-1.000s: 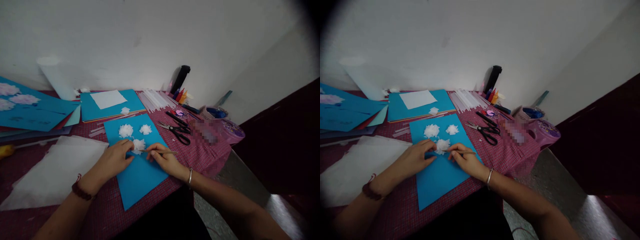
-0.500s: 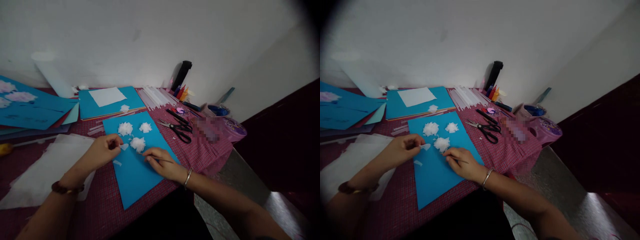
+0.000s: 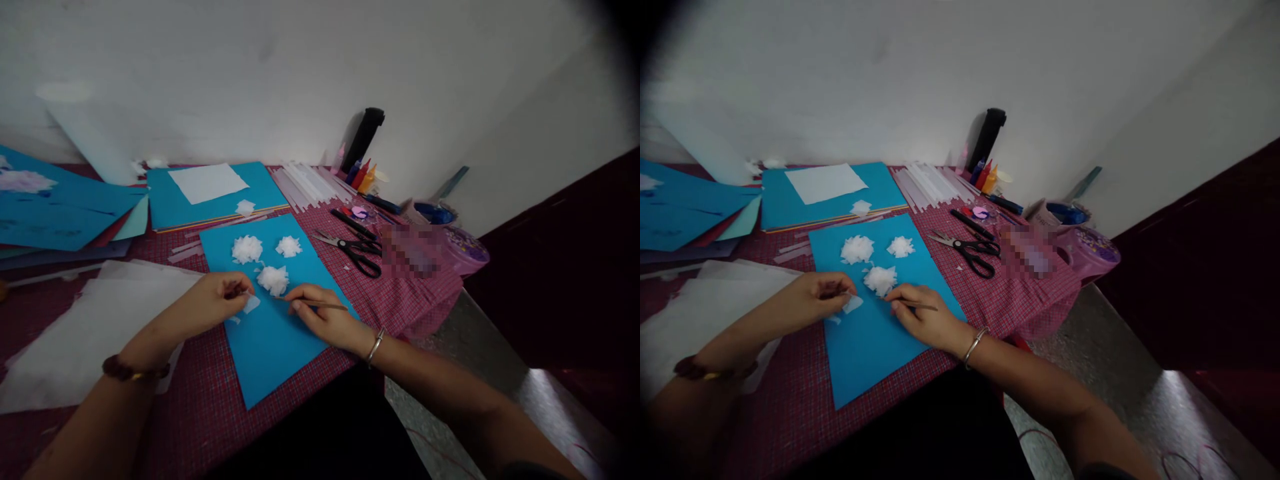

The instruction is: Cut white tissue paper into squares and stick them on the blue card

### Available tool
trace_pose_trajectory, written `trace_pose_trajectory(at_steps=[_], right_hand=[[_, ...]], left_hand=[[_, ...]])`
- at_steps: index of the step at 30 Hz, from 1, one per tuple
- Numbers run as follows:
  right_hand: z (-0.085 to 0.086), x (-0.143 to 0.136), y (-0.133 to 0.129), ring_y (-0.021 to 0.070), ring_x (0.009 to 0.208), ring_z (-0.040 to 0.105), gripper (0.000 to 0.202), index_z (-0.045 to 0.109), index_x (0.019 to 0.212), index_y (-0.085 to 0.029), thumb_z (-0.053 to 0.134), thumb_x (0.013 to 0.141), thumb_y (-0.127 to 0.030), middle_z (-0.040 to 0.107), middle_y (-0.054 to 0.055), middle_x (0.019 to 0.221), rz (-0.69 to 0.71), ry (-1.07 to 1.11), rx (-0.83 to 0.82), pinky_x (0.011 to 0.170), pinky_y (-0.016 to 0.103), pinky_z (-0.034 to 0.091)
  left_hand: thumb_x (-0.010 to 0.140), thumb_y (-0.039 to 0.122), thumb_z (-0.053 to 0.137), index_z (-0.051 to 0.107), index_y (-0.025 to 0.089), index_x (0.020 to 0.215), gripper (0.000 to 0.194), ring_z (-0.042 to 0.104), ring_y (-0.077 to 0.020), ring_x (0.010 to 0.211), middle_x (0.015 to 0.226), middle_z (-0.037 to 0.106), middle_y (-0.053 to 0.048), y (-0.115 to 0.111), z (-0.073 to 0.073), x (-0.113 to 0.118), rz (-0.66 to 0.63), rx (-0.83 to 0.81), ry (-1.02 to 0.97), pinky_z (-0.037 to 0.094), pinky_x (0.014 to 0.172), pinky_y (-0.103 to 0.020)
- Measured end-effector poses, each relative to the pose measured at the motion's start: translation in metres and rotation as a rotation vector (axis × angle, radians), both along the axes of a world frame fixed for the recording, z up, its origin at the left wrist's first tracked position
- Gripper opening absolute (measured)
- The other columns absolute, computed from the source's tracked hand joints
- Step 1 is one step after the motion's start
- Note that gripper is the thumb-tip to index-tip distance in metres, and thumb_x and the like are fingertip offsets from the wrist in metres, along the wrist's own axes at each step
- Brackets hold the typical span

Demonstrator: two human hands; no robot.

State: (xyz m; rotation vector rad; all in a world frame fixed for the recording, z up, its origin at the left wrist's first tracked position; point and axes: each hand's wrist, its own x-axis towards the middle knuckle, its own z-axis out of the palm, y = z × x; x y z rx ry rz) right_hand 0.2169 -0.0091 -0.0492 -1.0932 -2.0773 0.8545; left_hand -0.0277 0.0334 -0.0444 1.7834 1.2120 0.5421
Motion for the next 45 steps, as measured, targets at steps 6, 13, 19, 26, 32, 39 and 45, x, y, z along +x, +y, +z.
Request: trace_pose_trajectory(at_steps=[6,13,19,26,32,39,45], right_hand=[[-0.007,0.0,0.006,0.0122,0.076,0.059,0.018,0.057,0.105,-0.019,0.042,0.096,-0.025,0.063,0.001,0.086,-0.068,0.143,-0.103,0.07,0.025,0.048],[-0.009,-0.002,0.011,0.0125,0.068,0.059,0.015,0.054,0.094,-0.018,0.043,0.095,-0.029,0.061,-0.001,0.074,-0.095,0.341,-0.256,0.065,0.026,0.048],[-0.006,-0.002,0.011,0.0125,0.073,0.057,0.017,0.057,0.099,-0.018,0.044,0.096,-0.028,0.063,0.002,0.085,-0.009,0.259,-0.221,0.069,0.027,0.048],[-0.016,-0.002,0.013,0.0099,0.068,0.057,0.019,0.056,0.105,-0.019,0.042,0.097,-0.028,0.063,0.001,0.09,-0.057,0.302,-0.22,0.065,0.024,0.048],[-0.017,-0.003,0.015,0.0101,0.066,0.057,0.018,0.057,0.104,-0.019,0.044,0.096,-0.028,0.064,0.001,0.087,-0.052,0.341,-0.216,0.063,0.024,0.048],[-0.009,0.0,0.003,0.0123,0.073,0.06,0.022,0.058,0.107,-0.019,0.042,0.097,-0.03,0.065,0.003,0.09,-0.08,0.276,-0.093,0.068,0.027,0.05],[-0.002,-0.003,0.0,0.0136,0.089,0.063,0.02,0.06,0.107,-0.019,0.045,0.096,-0.025,0.067,0.005,0.099,0.071,0.068,0.127,0.081,0.027,0.05]], left_hand=[[0.073,0.032,0.057,0.066,0.02,0.077,0.016,0.048,-0.011,0.054,0.062,0.057,0.002,0.0,0.004,0.004,-0.028,-0.067,-0.015,0.037,0.048,-0.022],[0.076,0.032,0.058,0.064,0.02,0.083,0.015,0.05,-0.0124,0.058,0.066,0.058,0.001,0.002,0.0,0.003,-0.035,-0.077,0.013,0.039,0.05,-0.023],[0.076,0.029,0.059,0.058,0.02,0.073,0.01,0.049,-0.0116,0.055,0.062,0.053,0.003,0.002,-0.002,0.002,-0.035,-0.091,0.029,0.04,0.05,-0.023],[0.073,0.026,0.056,0.062,0.021,0.072,0.008,0.05,-0.0115,0.058,0.065,0.057,0.003,0.001,0.003,0.005,-0.084,-0.025,0.038,0.039,0.053,-0.023],[0.073,0.027,0.056,0.064,0.02,0.075,0.011,0.053,-0.013,0.061,0.07,0.061,0.001,0.004,-0.007,0.021,0.036,0.081,0.025,0.04,0.053,-0.024],[0.073,0.028,0.059,0.058,0.02,0.079,0.009,0.059,-0.0146,0.064,0.068,0.062,0.002,0.011,-0.019,0.029,0.108,0.123,-0.006,0.045,0.059,-0.026],[0.071,0.028,0.059,0.057,0.02,0.075,0.009,0.058,-0.0141,0.06,0.063,0.059,0.003,0.014,-0.025,0.029,0.117,0.123,-0.076,0.045,0.057,-0.025]])
